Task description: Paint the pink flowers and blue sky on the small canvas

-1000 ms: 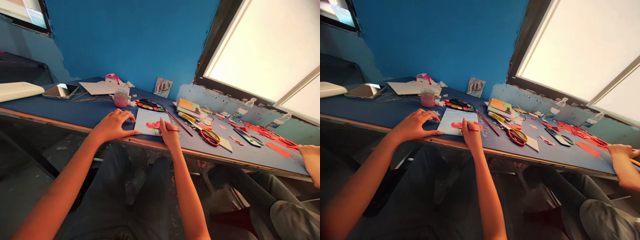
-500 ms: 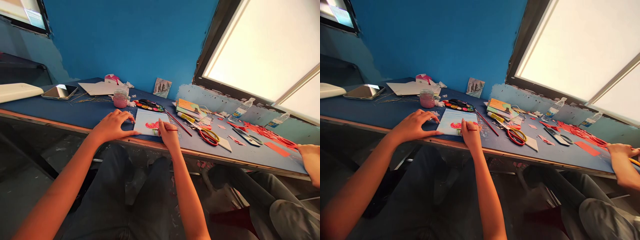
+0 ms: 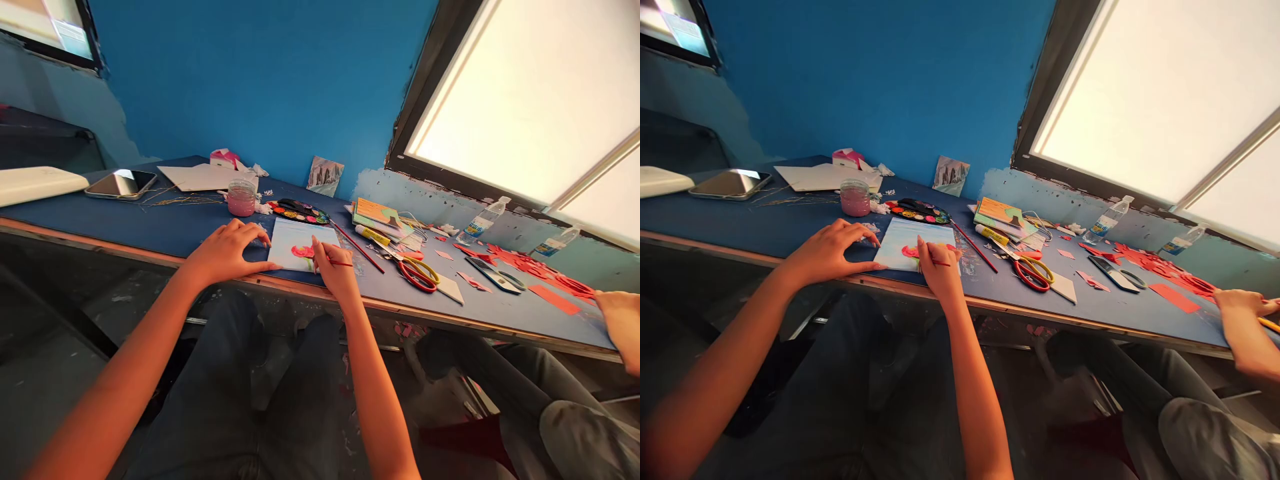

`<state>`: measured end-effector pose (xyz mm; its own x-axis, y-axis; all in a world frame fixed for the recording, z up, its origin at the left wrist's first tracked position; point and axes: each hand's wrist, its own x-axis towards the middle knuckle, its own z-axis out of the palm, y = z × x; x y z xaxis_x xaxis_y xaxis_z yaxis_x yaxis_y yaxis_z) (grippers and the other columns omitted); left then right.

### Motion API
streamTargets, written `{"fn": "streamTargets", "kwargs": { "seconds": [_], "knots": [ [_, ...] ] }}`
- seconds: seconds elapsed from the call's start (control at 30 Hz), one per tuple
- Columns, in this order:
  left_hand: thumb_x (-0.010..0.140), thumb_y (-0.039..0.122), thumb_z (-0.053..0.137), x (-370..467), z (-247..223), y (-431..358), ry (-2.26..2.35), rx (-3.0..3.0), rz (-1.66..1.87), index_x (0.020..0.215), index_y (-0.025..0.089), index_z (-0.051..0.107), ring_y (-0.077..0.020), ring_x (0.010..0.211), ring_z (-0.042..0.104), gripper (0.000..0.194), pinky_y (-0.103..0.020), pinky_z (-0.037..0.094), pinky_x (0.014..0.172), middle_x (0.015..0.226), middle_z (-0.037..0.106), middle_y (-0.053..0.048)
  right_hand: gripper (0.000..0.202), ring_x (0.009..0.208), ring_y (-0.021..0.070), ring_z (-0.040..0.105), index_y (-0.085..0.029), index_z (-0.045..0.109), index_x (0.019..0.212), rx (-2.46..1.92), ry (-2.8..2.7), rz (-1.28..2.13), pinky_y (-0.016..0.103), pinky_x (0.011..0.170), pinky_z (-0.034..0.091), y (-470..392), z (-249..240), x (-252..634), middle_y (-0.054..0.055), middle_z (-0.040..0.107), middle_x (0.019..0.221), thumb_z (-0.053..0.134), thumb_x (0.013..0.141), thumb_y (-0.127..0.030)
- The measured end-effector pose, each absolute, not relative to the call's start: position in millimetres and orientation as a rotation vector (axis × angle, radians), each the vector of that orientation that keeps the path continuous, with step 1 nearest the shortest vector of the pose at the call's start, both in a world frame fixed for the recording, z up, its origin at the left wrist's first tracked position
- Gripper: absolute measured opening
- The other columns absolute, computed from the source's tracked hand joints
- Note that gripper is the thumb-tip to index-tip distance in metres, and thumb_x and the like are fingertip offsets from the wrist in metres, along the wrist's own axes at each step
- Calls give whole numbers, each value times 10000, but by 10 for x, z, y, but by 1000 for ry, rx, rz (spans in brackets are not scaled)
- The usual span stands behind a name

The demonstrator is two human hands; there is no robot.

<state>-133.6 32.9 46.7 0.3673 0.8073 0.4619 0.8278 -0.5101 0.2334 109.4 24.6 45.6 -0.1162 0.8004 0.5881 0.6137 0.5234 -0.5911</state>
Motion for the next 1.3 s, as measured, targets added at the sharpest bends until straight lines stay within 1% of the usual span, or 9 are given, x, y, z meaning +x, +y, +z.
{"fn": "streamTargets", "kwargs": {
  "seconds": [0.07,0.17,0.33,0.43,0.5,0.7,0.87,1.07,1.3],
  "knots": [
    [797,780,567,-1338,466,329,-1523,-2555,-835,1087,280,604,-280,1139,521,579,-474,422,1003,1227,636,-34,588,592,91,525,-183,458,533,-1173,-1869,230,297,936,344,236,470,1085,-36,555,526,386,1021,-505],
    [796,791,555,-1341,459,332,-1515,-2545,-840,1083,277,602,-279,1127,522,590,-473,426,997,1218,638,-34,583,607,92,545,-179,469,539,-1194,-1896,224,306,961,317,240,473,1082,-38,570,533,380,1030,-482],
    [794,788,555,-1340,449,336,-1521,-2542,-840,1082,279,607,-280,1134,519,587,-471,421,1005,1214,637,-34,565,578,98,499,-186,430,518,-1235,-1824,221,271,833,355,255,457,1097,-30,529,505,412,1018,-449],
    [798,774,567,-1329,461,324,-1527,-2541,-844,1085,280,608,-277,1131,522,573,-462,424,1000,1216,639,-33,579,563,105,468,-194,420,515,-1236,-1781,265,254,728,357,250,457,1101,-25,496,492,400,1012,-491],
    [805,762,572,-1322,474,310,-1530,-2544,-838,1093,274,607,-275,1125,524,568,-457,423,999,1220,639,-42,592,579,107,488,-193,437,523,-1216,-1802,284,251,727,358,244,462,1097,-21,512,504,386,1008,-528],
    [820,745,571,-1323,483,298,-1538,-2555,-815,1107,259,609,-282,1134,514,565,-459,407,1007,1248,634,-57,611,623,107,553,-188,464,522,-1216,-1864,262,278,875,368,251,472,1077,-19,562,525,372,1009,-546],
    [809,765,569,-1320,489,300,-1545,-2558,-814,1110,257,610,-282,1138,512,591,-458,405,1013,1237,634,-61,621,612,121,527,-201,448,530,-1225,-1787,309,252,729,375,261,460,1085,-2,553,528,360,985,-615],
    [812,777,551,-1327,487,297,-1526,-2557,-813,1100,259,606,-282,1133,521,595,-452,412,997,1225,635,-59,609,610,112,540,-194,463,514,-1201,-1834,284,266,793,374,262,465,1082,-10,554,522,385,997,-557],
    [788,753,576,-1333,457,338,-1543,-2562,-861,1086,276,630,-304,1169,533,565,-439,402,1021,1247,648,-44,638,570,118,488,-202,430,522,-1243,-1712,312,253,657,373,297,445,1099,1,518,503,353,973,-647]
  ]
}}
